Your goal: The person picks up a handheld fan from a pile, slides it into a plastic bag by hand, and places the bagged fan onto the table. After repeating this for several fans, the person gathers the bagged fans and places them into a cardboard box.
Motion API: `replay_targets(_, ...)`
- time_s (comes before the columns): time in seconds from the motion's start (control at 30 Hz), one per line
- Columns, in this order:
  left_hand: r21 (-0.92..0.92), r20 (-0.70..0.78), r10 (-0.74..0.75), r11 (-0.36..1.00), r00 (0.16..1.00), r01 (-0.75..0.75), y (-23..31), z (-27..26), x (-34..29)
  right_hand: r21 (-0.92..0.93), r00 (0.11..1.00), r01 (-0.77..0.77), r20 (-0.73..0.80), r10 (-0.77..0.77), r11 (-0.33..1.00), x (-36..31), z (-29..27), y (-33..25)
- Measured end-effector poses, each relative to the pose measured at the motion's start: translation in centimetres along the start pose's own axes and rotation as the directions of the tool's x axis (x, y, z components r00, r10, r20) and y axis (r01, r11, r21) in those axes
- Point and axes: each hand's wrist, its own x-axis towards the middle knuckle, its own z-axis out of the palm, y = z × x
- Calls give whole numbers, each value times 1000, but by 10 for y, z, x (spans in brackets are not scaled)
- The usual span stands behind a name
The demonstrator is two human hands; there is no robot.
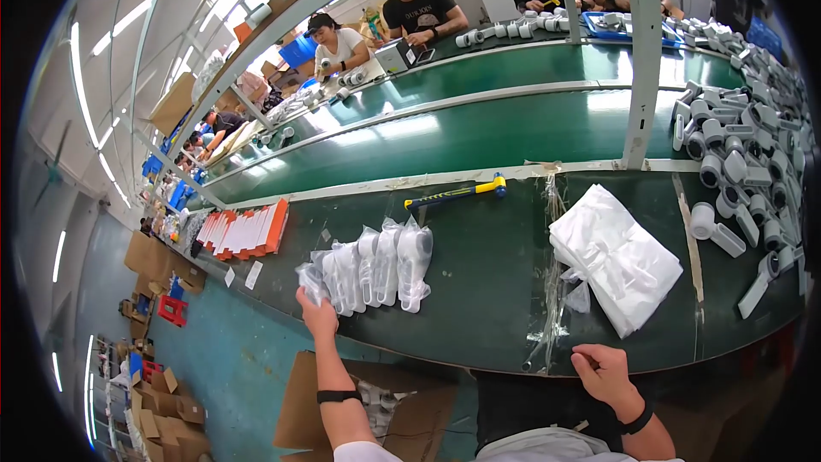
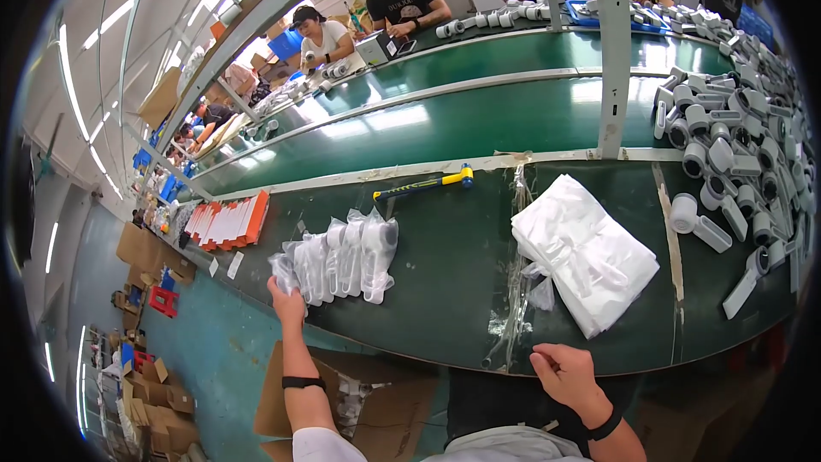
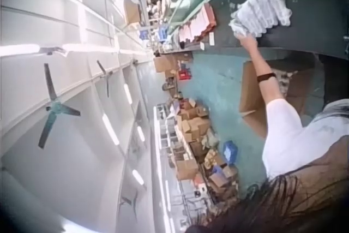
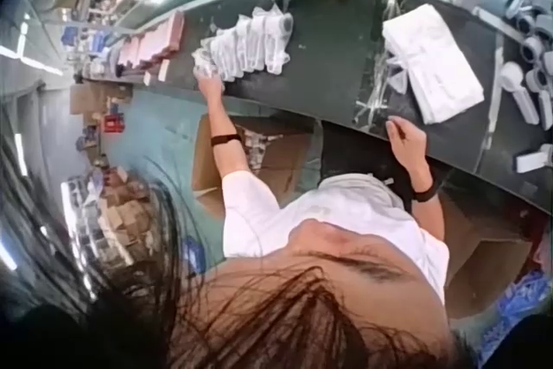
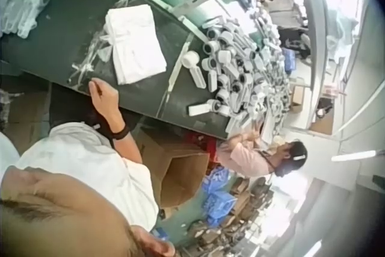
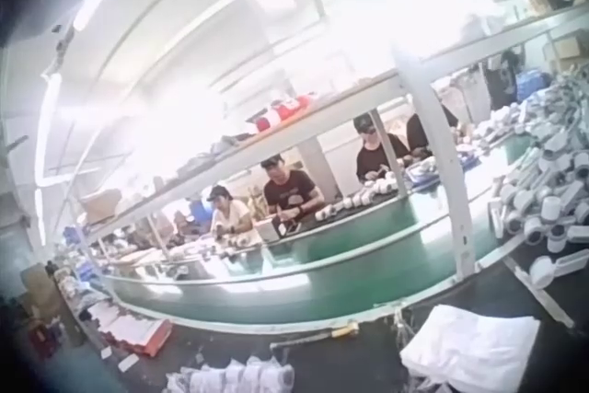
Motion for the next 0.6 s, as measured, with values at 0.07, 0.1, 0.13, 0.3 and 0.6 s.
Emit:
replay_targets(0.07, 104, 146, -53, 994, 988, 37, 12, 3, 3, -20, 1000, 17, -11, -17, 1000, -2, 1, 0)
replay_targets(0.1, 66, 119, 14, 998, 993, -22, 7, 8, 5, -35, 999, 29, -25, -30, 999, -1, 1, -1)
replay_targets(0.13, 68, 123, 12, 997, 992, -20, 5, 7, 8, -49, 998, 41, -39, -43, 998, -1, 0, -1)
replay_targets(0.3, 88, 110, 257, 960, 960, -267, -4, 15, 18, -60, 998, 50, -33, -52, 997, -1, 5, -1)
replay_targets(0.6, 409, 384, -5, 897, 923, -165, 31, 16, 3, -128, 994, 72, -67, -81, 989, -4, 6, -1)
